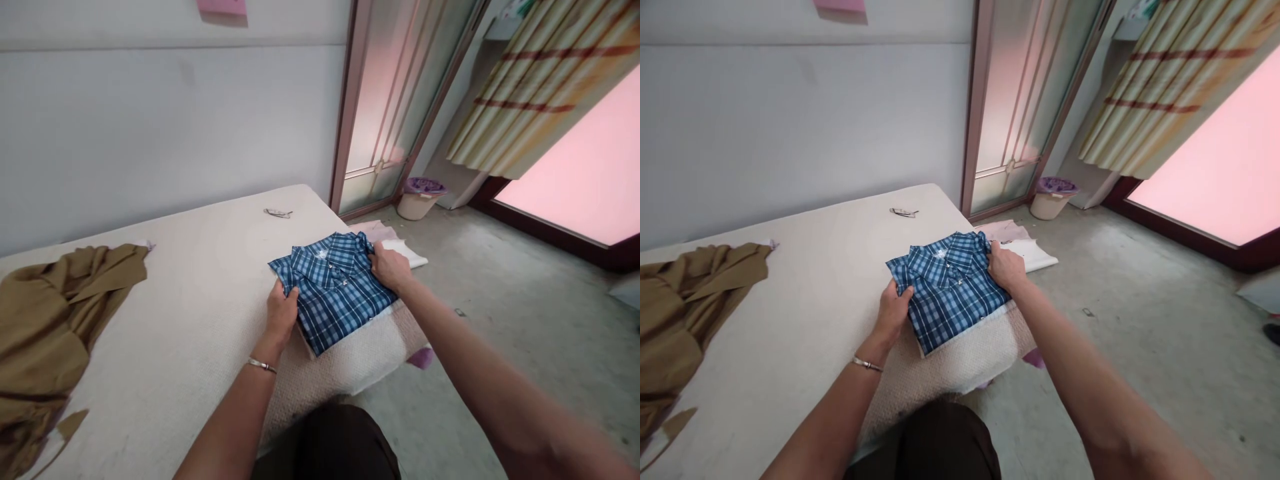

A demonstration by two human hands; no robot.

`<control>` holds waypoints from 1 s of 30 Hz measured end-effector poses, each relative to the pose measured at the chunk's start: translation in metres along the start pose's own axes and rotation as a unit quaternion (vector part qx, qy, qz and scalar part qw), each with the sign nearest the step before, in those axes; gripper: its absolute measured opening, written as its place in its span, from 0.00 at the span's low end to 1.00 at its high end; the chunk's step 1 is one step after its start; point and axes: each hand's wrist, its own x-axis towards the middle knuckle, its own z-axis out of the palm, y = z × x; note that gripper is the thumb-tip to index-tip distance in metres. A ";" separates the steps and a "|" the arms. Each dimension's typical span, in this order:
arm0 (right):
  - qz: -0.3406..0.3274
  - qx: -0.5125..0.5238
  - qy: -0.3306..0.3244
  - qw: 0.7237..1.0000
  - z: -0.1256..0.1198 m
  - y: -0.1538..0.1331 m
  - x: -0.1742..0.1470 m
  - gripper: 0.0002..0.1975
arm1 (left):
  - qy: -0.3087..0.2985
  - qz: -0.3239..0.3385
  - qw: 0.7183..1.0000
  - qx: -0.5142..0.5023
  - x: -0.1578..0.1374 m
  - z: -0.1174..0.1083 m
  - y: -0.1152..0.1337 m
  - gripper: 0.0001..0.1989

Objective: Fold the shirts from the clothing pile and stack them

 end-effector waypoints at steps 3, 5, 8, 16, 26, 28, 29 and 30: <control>-0.004 0.018 -0.012 1.000 0.005 0.000 -0.002 0.16 | 0.000 -0.015 0.999 0.045 0.002 0.000 -0.006 0.14; 0.000 0.039 -0.028 0.999 0.010 0.001 -0.004 0.15 | 0.002 -0.011 0.997 0.072 0.002 0.001 -0.009 0.14; 0.015 0.075 -0.030 0.997 0.014 0.004 -0.004 0.16 | 0.004 0.005 0.997 0.082 0.005 0.001 -0.012 0.14; -0.030 0.186 -0.092 0.978 -0.005 0.040 0.004 0.23 | 0.016 0.000 0.994 0.106 0.014 -0.006 -0.016 0.14; 0.002 0.204 -0.084 0.975 0.003 0.049 -0.016 0.10 | 0.009 -0.002 0.988 0.155 0.011 -0.006 -0.010 0.17; 0.017 0.191 -0.077 0.978 0.002 0.046 -0.021 0.10 | 0.032 -0.014 0.978 0.204 0.007 -0.011 0.000 0.22; 0.027 0.180 -0.069 0.981 -0.001 0.044 -0.024 0.12 | 0.060 -0.009 0.971 0.232 0.005 -0.013 0.006 0.26; 0.035 0.163 -0.053 0.985 -0.004 0.040 -0.027 0.14 | 0.093 0.010 0.962 0.258 0.002 -0.015 0.012 0.30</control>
